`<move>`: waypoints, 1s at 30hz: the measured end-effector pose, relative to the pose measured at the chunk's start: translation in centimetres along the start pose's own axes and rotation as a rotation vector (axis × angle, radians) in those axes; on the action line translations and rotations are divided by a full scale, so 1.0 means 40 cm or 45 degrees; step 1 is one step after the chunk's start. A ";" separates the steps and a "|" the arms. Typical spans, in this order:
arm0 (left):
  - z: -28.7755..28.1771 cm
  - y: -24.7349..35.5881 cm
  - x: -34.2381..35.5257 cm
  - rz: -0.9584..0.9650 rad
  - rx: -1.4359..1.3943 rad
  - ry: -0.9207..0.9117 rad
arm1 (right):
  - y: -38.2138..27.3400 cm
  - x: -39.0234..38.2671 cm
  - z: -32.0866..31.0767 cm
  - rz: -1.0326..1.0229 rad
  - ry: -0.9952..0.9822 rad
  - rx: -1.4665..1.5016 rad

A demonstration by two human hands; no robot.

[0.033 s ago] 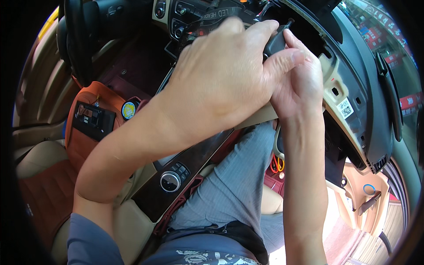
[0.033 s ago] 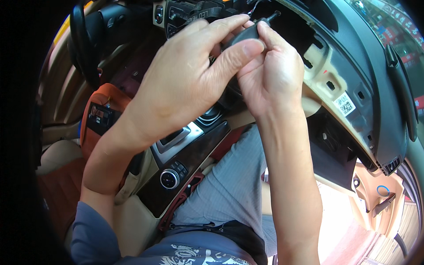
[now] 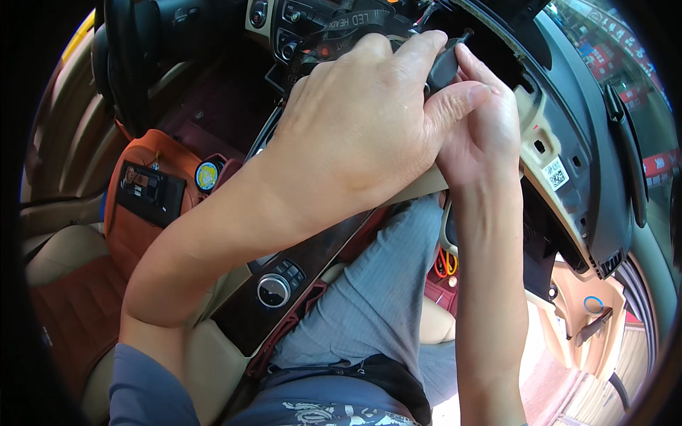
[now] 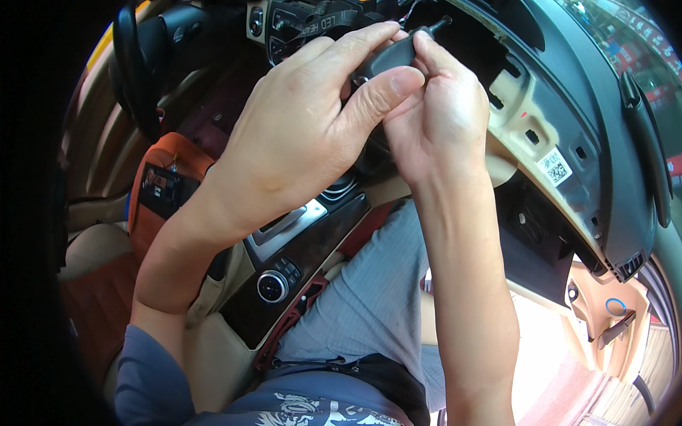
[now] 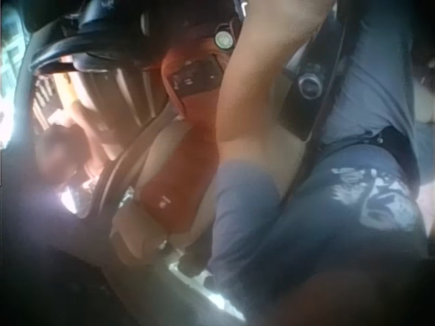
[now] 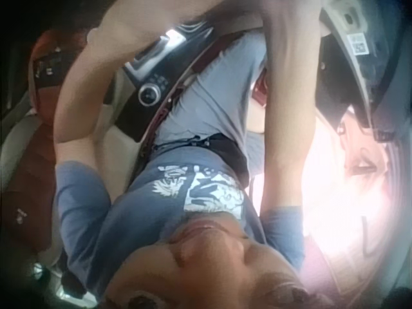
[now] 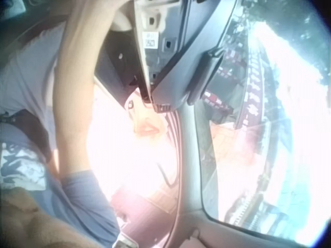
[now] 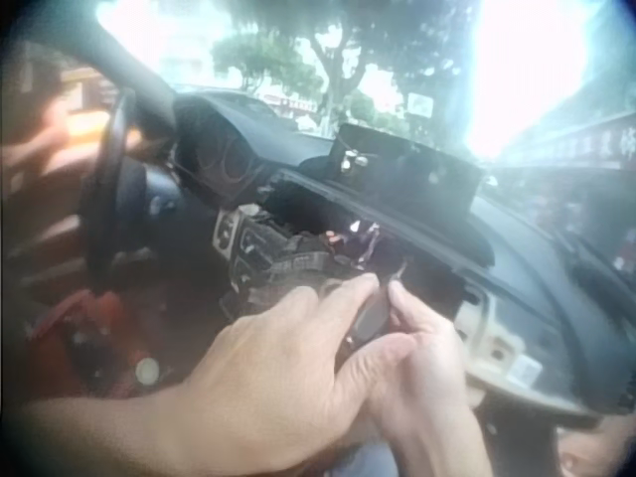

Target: The person removes the dashboard trim panel, disconnects wiring harnesses, and installs a new car stereo unit into the dashboard cavity. They connect the wiring, secure the unit, and reattach the trim panel.

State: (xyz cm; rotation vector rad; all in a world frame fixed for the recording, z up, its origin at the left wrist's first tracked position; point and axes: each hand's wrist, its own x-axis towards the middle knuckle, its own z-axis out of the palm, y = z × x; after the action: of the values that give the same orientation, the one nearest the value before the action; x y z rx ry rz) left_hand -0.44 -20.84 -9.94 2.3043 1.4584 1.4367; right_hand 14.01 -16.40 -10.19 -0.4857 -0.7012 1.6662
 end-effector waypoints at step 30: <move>0.019 0.007 0.063 0.412 0.224 -0.018 | -0.043 0.051 0.065 0.019 -0.046 0.066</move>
State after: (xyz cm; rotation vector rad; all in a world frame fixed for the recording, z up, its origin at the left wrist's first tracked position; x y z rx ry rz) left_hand 0.60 -18.84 -8.54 2.7576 1.3010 1.4052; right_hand 13.12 -14.71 -7.00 -0.4256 -0.6807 1.7065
